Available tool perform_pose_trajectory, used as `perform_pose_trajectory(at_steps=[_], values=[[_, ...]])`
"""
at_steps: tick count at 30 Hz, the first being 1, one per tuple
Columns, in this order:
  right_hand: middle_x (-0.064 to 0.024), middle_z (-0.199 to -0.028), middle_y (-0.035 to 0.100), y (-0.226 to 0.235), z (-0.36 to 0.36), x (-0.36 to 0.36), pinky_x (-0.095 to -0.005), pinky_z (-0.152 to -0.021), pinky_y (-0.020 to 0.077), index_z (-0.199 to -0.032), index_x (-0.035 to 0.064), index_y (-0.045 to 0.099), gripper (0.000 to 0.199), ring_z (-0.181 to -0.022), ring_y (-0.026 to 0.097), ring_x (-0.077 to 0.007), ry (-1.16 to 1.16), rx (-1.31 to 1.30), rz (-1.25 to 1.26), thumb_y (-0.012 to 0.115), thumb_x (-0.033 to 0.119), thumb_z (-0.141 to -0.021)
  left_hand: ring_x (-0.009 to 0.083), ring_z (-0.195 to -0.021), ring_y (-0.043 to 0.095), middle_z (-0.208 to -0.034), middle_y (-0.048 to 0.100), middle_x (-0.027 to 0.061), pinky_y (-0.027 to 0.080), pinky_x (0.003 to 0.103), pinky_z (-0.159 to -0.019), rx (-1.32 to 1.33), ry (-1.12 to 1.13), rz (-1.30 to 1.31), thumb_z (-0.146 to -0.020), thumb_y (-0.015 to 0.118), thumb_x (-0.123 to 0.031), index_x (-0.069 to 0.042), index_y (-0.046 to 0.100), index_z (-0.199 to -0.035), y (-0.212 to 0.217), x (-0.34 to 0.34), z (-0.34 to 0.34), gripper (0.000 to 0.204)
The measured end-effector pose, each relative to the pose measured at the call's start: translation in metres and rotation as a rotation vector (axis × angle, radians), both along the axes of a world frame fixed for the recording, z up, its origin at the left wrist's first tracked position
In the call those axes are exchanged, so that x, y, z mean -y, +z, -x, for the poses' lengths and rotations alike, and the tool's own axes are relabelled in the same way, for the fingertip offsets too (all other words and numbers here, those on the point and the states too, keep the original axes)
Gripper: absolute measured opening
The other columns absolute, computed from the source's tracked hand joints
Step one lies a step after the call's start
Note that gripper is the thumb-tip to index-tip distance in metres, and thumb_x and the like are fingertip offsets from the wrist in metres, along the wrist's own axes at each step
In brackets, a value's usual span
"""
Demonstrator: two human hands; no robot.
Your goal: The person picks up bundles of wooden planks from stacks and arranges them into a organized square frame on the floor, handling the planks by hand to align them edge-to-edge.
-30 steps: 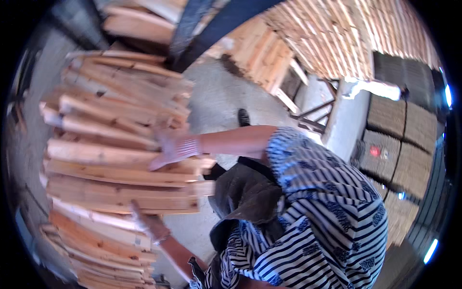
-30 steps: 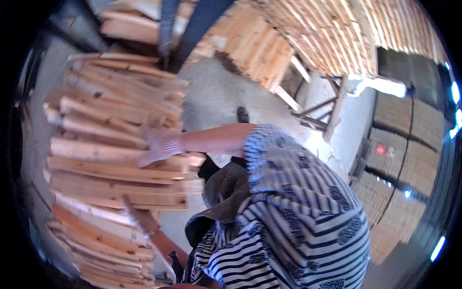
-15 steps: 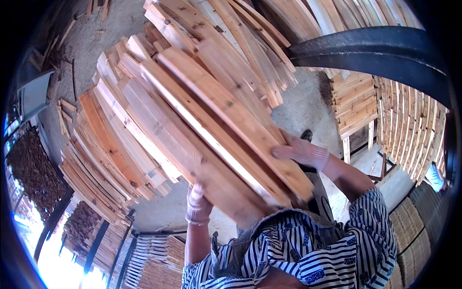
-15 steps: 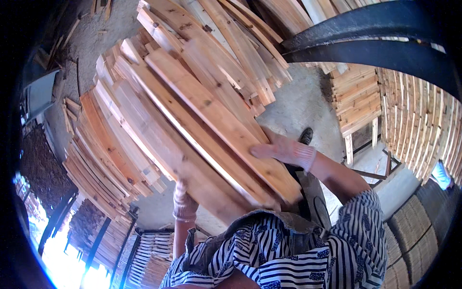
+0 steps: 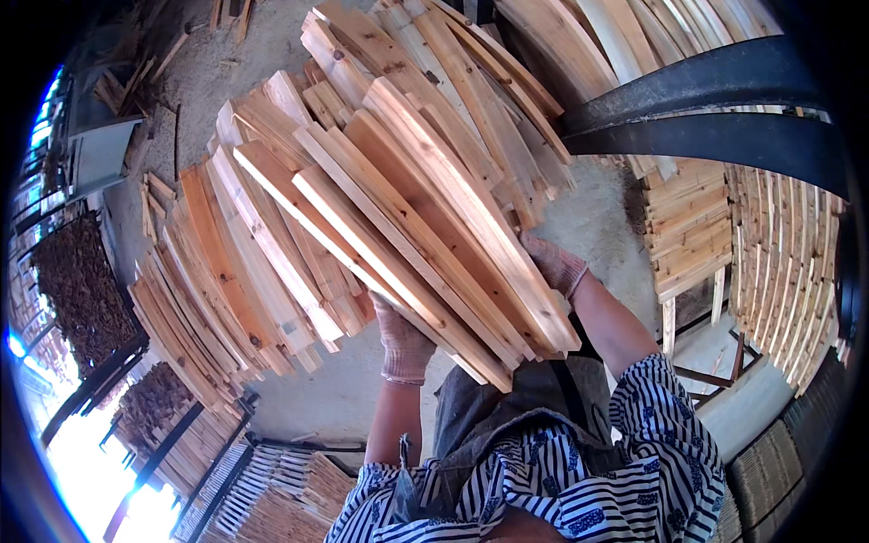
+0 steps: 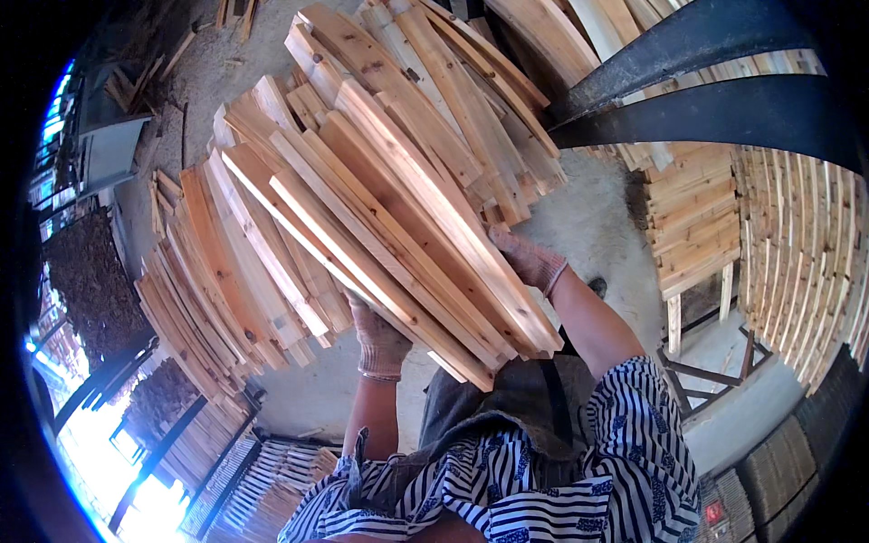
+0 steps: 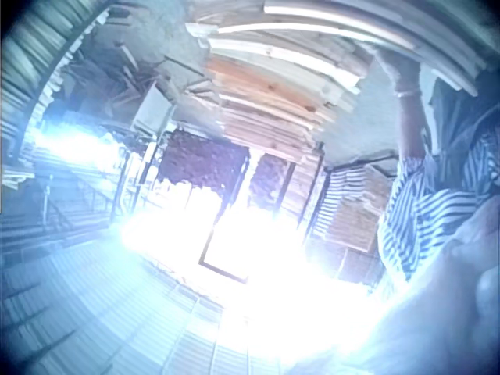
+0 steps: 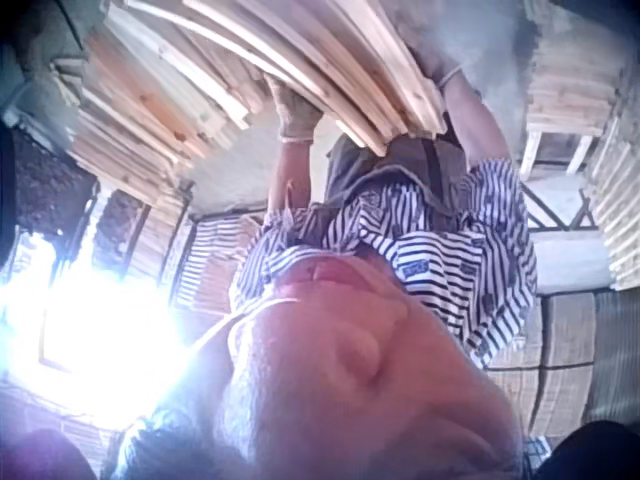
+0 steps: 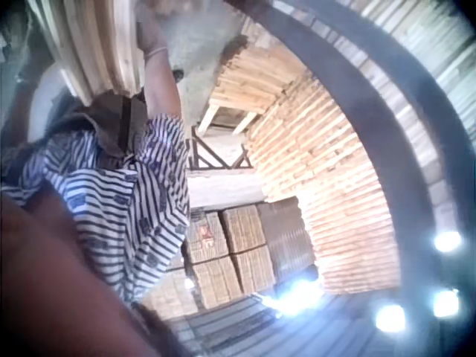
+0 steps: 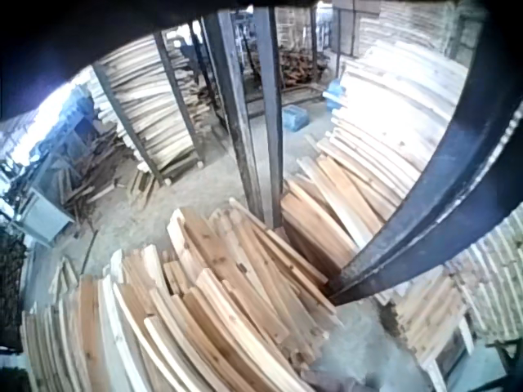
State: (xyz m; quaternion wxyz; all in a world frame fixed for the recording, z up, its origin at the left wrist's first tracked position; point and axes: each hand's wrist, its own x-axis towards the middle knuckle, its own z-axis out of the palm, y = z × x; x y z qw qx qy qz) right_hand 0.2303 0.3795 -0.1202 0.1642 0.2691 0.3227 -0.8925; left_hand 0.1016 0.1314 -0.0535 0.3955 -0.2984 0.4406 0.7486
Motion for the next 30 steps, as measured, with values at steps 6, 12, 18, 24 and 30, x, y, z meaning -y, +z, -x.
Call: perform_pose_trajectory(at_steps=[6, 12, 18, 24, 30], values=[[-0.0131, -0.141, 0.059, -0.049, -0.021, -0.002, -0.0331, -0.101, 0.0511, -0.154, 0.0099, 0.042, 0.088, -0.122, 0.059, -0.0166, 0.080, 0.116, -0.070, 0.037, 0.076, -0.097, 0.0332, -0.137, 0.047, -0.153, 0.044, 0.0142, 0.043, 0.048, -0.113, -0.027, -0.239, 0.126, -0.098, 0.043, -0.071, -0.010, 0.029, -0.157, 0.011, -0.002, -0.034, 0.087], [-0.0142, -0.144, 0.056, 0.001, -0.066, 0.005, -0.0349, -0.105, 0.0469, -0.155, 0.0099, 0.040, 0.085, -0.126, 0.055, -0.0196, 0.091, 0.008, -0.076, 0.042, 0.072, -0.097, 0.0291, -0.128, 0.054, -0.139, 0.054, 0.0170, 0.045, 0.044, -0.110, -0.015, -0.382, 0.042, -0.093, 0.059, -0.068, 0.000, 0.040, -0.149, 0.044, 0.011, -0.055, 0.090], [-0.0154, -0.147, 0.053, 0.011, -0.082, 0.024, -0.0366, -0.110, 0.0427, -0.156, 0.0100, 0.038, 0.083, -0.131, 0.051, -0.0227, 0.035, -0.103, -0.128, 0.046, 0.069, -0.098, 0.0323, -0.122, 0.059, -0.136, 0.058, 0.0163, 0.050, 0.047, -0.105, 0.068, -0.177, 0.176, -0.087, 0.073, -0.055, -0.005, 0.046, -0.145, 0.018, 0.012, -0.075, 0.081], [-0.0181, -0.153, 0.045, 0.046, -0.107, 0.018, -0.0387, -0.116, 0.0355, -0.158, 0.0071, 0.032, 0.084, -0.139, 0.044, -0.0267, 0.118, -0.270, -0.564, 0.051, 0.063, -0.099, 0.0315, -0.118, 0.060, -0.131, 0.060, 0.0151, 0.052, 0.046, -0.102, 0.055, -0.286, 0.203, -0.086, 0.074, -0.053, -0.004, 0.047, -0.143, 0.050, 0.009, -0.086, 0.080], [-0.0190, -0.159, 0.037, -0.020, -0.169, 0.034, -0.0390, -0.120, 0.0302, -0.160, 0.0007, 0.020, 0.091, -0.144, 0.036, -0.0241, -0.069, -0.028, 0.010, 0.047, 0.064, -0.101, 0.0327, -0.127, 0.053, -0.144, 0.049, 0.0171, 0.045, 0.048, -0.110, -0.092, -0.481, 0.090, -0.094, 0.059, -0.063, -0.005, 0.033, -0.152, 0.030, -0.003, -0.118, 0.086]])
